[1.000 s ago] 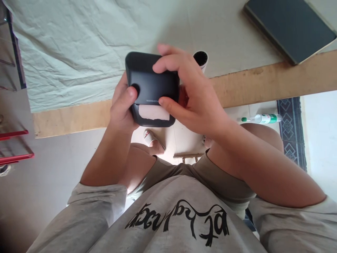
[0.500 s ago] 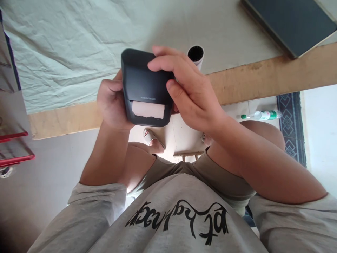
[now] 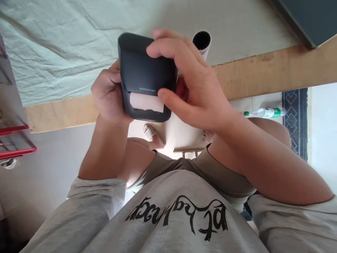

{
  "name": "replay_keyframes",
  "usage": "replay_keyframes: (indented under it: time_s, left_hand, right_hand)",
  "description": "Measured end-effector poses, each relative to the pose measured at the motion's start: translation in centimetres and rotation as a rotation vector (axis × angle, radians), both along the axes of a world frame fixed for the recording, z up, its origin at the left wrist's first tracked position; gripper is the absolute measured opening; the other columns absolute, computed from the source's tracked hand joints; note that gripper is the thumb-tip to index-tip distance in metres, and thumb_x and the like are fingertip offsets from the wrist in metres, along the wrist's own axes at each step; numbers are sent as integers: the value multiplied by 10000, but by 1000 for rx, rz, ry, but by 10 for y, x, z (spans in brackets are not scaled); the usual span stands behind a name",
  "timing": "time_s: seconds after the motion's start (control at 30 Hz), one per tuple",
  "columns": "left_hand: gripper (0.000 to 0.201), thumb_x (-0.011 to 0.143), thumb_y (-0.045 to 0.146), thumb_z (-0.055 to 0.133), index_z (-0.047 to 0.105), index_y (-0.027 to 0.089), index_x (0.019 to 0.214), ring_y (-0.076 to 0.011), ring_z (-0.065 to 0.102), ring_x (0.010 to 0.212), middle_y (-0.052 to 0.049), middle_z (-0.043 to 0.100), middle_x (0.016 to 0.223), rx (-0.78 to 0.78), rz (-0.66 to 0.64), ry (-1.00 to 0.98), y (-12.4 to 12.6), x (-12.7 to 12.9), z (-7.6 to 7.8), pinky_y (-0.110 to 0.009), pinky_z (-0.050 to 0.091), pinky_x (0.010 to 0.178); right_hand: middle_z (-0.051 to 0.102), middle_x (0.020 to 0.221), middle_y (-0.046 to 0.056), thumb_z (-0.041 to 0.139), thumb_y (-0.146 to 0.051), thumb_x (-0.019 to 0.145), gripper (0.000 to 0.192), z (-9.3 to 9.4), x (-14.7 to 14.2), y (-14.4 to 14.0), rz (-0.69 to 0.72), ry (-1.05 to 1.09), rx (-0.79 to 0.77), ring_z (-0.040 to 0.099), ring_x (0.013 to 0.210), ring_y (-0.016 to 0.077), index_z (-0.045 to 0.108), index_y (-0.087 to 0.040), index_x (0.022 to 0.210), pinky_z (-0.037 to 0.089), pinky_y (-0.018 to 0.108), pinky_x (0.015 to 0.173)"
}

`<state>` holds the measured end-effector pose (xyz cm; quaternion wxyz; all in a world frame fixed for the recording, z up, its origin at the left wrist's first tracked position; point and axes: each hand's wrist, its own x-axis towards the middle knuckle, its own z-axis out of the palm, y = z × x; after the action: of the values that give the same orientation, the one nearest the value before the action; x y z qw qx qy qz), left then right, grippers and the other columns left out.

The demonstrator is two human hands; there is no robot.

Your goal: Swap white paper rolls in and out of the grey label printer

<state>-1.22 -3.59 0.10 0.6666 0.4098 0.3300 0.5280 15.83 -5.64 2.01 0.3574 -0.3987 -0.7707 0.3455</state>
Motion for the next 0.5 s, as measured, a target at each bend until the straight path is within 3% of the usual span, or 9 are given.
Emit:
replay_keyframes:
  time_s: [0.07, 0.13, 0.27, 0.37, 0.43, 0.5]
  left_hand:
    - [166, 689, 203, 375, 520, 198, 607, -109, 402, 555, -21, 429, 575, -9, 13, -10, 0, 1, 0, -252, 344, 564]
    - [153, 679, 211, 393, 510, 203, 581, -108, 394, 547, -21, 427, 575, -36, 30, -7, 0, 1, 2, -246, 354, 555]
    - [132, 674, 250, 395, 484, 240, 577, -158, 466, 616, -29, 475, 598, -98, 54, 117, -2, 2, 9, -271, 404, 577]
    - [195, 722, 290, 338, 492, 242, 612, -190, 535, 776, -33, 543, 678, -65, 49, 76, -2, 5, 9, -297, 431, 636]
    - [218, 750, 325, 332, 508, 230, 664, -199, 553, 862, -33, 564, 720, -32, 35, 12, -3, 8, 6, -301, 436, 660]
    - [217, 758, 353, 365, 532, 215, 743, -207, 563, 898, -35, 565, 725, -7, 16, -16, -4, 10, 2, -295, 437, 670]
  right_hand:
    - [288, 1351, 0, 534, -257, 713, 503, 1, 0, 0, -10, -48, -3, 384, 1211, 161, 360, -226, 1184, 477, 170, 598]
    - [287, 1355, -1, 542, -248, 705, 530, 2, 2, 1, -9, -86, 26, 450, 1122, 137, 355, -230, 1201, 437, 158, 531]
    - [365, 1262, 30, 540, -356, 710, 468, 3, 8, 7, -68, -191, 281, 440, 1097, 133, 460, -232, 1154, 452, 181, 619]
    - [489, 863, 29, 488, -441, 734, 388, 6, 13, 7, -190, -245, 448, 473, 916, 90, 535, -236, 1059, 446, 230, 731]
    - [447, 649, -4, 435, -438, 772, 322, 11, 14, 3, -277, -233, 429, 440, 670, 39, 556, -240, 995, 407, 214, 673]
    - [467, 641, -17, 389, -440, 799, 303, 19, 13, -2, -349, -213, 261, 380, 560, 13, 570, -257, 959, 367, 209, 625]
